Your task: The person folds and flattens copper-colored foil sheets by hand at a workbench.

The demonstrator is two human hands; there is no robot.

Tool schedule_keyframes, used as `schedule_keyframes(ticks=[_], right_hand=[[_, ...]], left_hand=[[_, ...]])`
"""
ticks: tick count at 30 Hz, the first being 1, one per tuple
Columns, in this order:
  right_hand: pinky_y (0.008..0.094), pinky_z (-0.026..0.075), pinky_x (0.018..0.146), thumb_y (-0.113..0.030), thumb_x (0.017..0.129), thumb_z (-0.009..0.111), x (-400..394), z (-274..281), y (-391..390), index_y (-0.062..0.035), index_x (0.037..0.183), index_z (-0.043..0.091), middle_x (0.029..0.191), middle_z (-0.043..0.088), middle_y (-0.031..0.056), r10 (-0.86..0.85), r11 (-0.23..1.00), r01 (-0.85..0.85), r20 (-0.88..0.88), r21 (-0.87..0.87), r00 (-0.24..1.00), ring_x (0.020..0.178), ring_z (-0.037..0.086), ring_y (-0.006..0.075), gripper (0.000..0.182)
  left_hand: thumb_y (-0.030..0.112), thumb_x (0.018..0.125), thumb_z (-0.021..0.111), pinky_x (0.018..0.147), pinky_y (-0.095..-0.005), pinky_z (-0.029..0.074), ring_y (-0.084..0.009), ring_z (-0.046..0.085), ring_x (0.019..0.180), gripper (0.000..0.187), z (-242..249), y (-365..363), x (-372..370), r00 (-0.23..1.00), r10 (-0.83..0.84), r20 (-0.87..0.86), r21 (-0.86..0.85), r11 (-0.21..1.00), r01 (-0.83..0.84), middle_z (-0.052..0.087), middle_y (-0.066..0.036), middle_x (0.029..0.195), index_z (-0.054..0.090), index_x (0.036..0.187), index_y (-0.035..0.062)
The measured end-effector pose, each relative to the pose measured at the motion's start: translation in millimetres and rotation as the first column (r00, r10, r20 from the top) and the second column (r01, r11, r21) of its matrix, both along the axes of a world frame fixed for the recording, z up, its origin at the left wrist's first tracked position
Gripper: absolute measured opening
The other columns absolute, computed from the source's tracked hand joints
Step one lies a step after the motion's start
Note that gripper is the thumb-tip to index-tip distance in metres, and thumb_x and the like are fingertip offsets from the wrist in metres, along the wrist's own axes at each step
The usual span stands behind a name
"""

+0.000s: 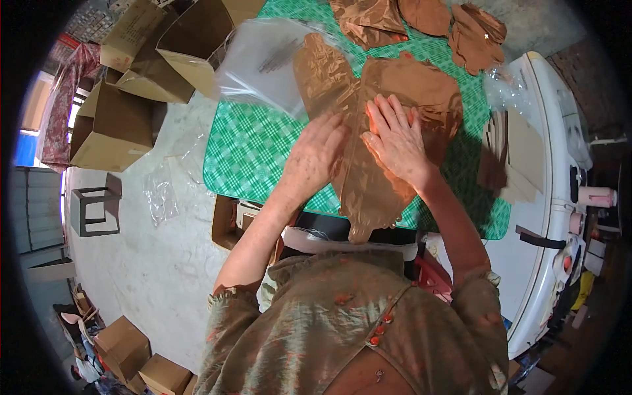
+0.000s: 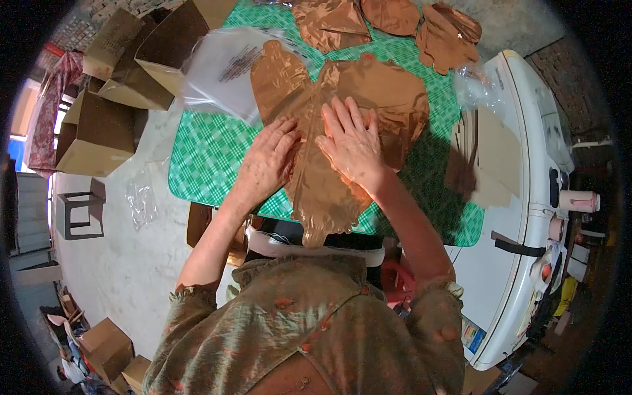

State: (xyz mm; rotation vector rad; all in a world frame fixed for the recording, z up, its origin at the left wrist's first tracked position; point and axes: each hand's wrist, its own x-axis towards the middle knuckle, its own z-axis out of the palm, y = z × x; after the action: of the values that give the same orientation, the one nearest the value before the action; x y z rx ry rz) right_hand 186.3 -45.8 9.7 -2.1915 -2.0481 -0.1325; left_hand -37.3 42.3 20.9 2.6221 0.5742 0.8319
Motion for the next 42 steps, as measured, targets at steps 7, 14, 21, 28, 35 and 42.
schedule_keyframes(ticks=[7,14,21,28,35,42], right_hand=[[0.0692,0.019,0.122,-0.046,0.106,0.054,-1,1,1,-0.0129,0.162,0.037,0.169,0.033,0.0113,-0.001,1.0,0.001,0.016,0.008,1.0,0.158,0.024,0.0352,0.067],[0.0704,0.018,0.121,-0.044,0.107,0.053,-3,-5,-2,-0.0116,0.163,0.037,0.168,0.033,0.0143,0.014,0.998,-0.015,0.013,0.057,1.0,0.156,0.024,0.0393,0.067],[0.0693,0.012,0.123,-0.043,0.107,0.052,-1,-10,0,-0.0121,0.164,0.034,0.17,0.03,0.0173,0.009,0.999,-0.008,-0.031,0.047,0.999,0.158,0.019,0.0409,0.068],[0.0686,0.016,0.124,-0.048,0.105,0.056,10,4,-12,-0.0136,0.164,0.034,0.17,0.028,0.0161,-0.054,0.993,0.057,-0.042,0.099,0.998,0.158,0.02,0.0379,0.071],[0.07,0.015,0.125,-0.05,0.106,0.052,15,20,-5,-0.0182,0.164,0.035,0.172,0.025,0.0149,-0.132,0.991,0.132,-0.05,0.006,0.99,0.16,0.016,0.0371,0.069],[0.0684,0.004,0.126,-0.051,0.106,0.049,14,8,19,-0.0183,0.165,0.034,0.174,0.021,0.0137,-0.103,0.995,0.1,-0.116,-0.03,0.988,0.162,0.012,0.0365,0.068]], left_hand=[[0.003,0.086,0.072,0.117,-0.0495,0.044,-0.04,0.054,0.137,0.043,-5,0,0,1.0,0.011,-0.001,0.001,1.0,-0.011,0.061,-0.02,0.142,0.064,0.128,0.0004],[0.002,0.085,0.072,0.118,-0.0492,0.043,-0.0397,0.053,0.138,0.048,-3,-1,-1,1.0,-0.005,-0.013,0.001,1.0,0.005,0.059,-0.019,0.144,0.063,0.132,0.0011],[0.005,0.088,0.071,0.118,-0.049,0.043,-0.0396,0.052,0.139,0.046,-3,0,0,1.0,0.002,-0.015,0.007,1.0,-0.002,0.058,-0.019,0.144,0.063,0.133,0.003],[0.007,0.091,0.07,0.117,-0.0484,0.044,-0.0399,0.053,0.138,0.041,-3,-2,1,1.0,0.013,-0.024,0.025,1.0,-0.012,0.059,-0.019,0.144,0.064,0.131,0.0029],[0.006,0.091,0.07,0.116,-0.0487,0.044,-0.0397,0.052,0.139,0.04,-3,-1,1,0.999,0.006,-0.033,0.047,0.999,-0.004,0.059,-0.019,0.144,0.064,0.13,0.0023],[0.006,0.092,0.071,0.115,-0.0493,0.044,-0.0393,0.052,0.139,0.037,3,-3,3,0.999,0.011,-0.036,0.072,0.997,-0.008,0.06,-0.019,0.143,0.065,0.129,0.0015]])
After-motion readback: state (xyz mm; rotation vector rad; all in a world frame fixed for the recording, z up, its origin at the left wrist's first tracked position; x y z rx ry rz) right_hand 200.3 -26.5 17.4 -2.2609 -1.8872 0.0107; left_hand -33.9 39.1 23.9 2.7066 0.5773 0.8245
